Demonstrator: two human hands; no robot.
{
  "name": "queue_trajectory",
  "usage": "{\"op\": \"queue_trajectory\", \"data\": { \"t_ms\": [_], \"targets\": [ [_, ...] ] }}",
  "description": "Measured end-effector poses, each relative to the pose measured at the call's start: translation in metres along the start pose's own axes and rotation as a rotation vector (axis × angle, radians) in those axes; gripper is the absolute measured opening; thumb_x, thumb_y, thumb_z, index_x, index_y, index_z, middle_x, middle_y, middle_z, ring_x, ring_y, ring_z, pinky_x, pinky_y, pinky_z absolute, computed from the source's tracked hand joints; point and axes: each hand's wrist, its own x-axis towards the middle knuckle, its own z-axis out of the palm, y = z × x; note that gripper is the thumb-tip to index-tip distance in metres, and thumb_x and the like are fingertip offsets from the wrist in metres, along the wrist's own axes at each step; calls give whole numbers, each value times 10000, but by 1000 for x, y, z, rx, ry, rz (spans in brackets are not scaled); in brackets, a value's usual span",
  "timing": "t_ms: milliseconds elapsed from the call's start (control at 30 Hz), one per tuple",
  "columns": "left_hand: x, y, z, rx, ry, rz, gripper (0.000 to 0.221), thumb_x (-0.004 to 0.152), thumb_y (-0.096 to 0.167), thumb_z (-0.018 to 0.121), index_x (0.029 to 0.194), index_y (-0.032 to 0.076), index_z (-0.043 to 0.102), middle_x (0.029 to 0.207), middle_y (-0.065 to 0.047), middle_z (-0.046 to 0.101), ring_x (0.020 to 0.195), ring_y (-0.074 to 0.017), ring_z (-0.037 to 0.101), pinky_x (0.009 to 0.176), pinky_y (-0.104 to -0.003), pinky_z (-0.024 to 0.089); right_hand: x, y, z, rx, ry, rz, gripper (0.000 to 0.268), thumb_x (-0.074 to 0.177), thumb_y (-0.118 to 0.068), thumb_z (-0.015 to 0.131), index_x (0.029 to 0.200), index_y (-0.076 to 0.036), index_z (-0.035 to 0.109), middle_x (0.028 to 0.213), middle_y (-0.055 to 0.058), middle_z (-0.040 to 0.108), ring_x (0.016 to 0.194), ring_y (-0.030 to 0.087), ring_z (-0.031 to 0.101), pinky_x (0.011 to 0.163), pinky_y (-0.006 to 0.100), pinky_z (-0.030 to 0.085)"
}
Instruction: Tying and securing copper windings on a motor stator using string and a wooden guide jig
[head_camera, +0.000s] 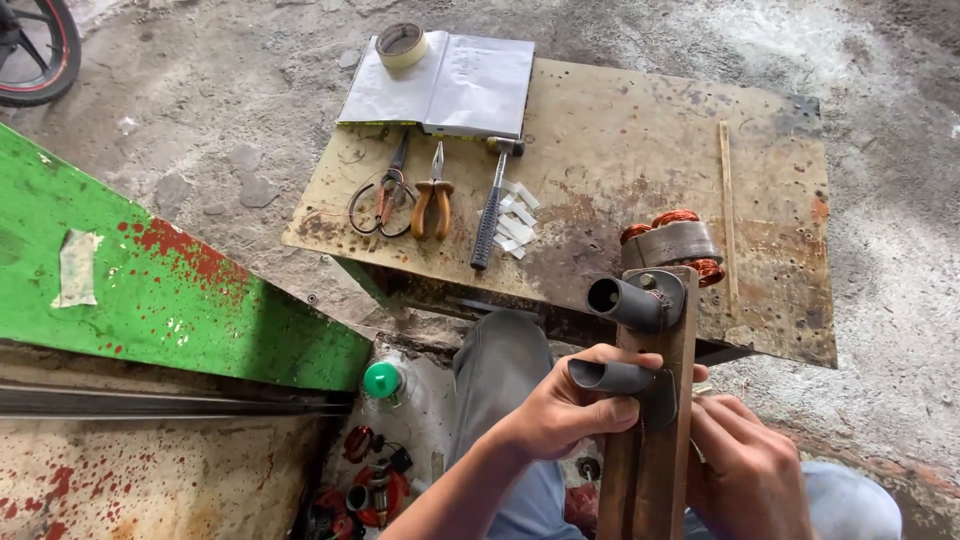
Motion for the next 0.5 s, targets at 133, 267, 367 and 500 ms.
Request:
{"op": "queue_trajectory", "data": {
  "t_ms": [133,267,367,500],
  "targets": [
    [-2,7,-9,-25,-50,-15,354,1108,153,625,1456,175,564,1586,-372,405,1567,-465,385,1312,-520,385,13,-15,7,78,187,-105,152,951,-150,607,951,-39,711,728,55,606,667,237,558,731,336,541],
    [-8,1,-20,101,62,-76,401,1058,199,672,1428,92,559,1522,-266,528,1494,-347,493,1245,-434,446,0,5,32,156,309,-88,86,883,60,683,883,-2,625,859,131,655,785,244,664,734,327,535],
    [-11,-3,-30,112,99,-98,417,1050,207,682,1433,89,568,1483,-186,586,1430,-261,544,1206,-387,471,-5,22,42,447,202,41,347,742,29,824,1029,-2,631,1056,155,701,991,208,680,836,309,560],
    [-7,2,-32,92,71,-127,408,1075,218,653,1455,104,559,1517,-147,571,1463,-225,517,1250,-388,442,-6,26,32,917,-89,371,316,908,-142,666,1176,22,692,793,38,762,602,71,694,501,216,556]
  ]
}}
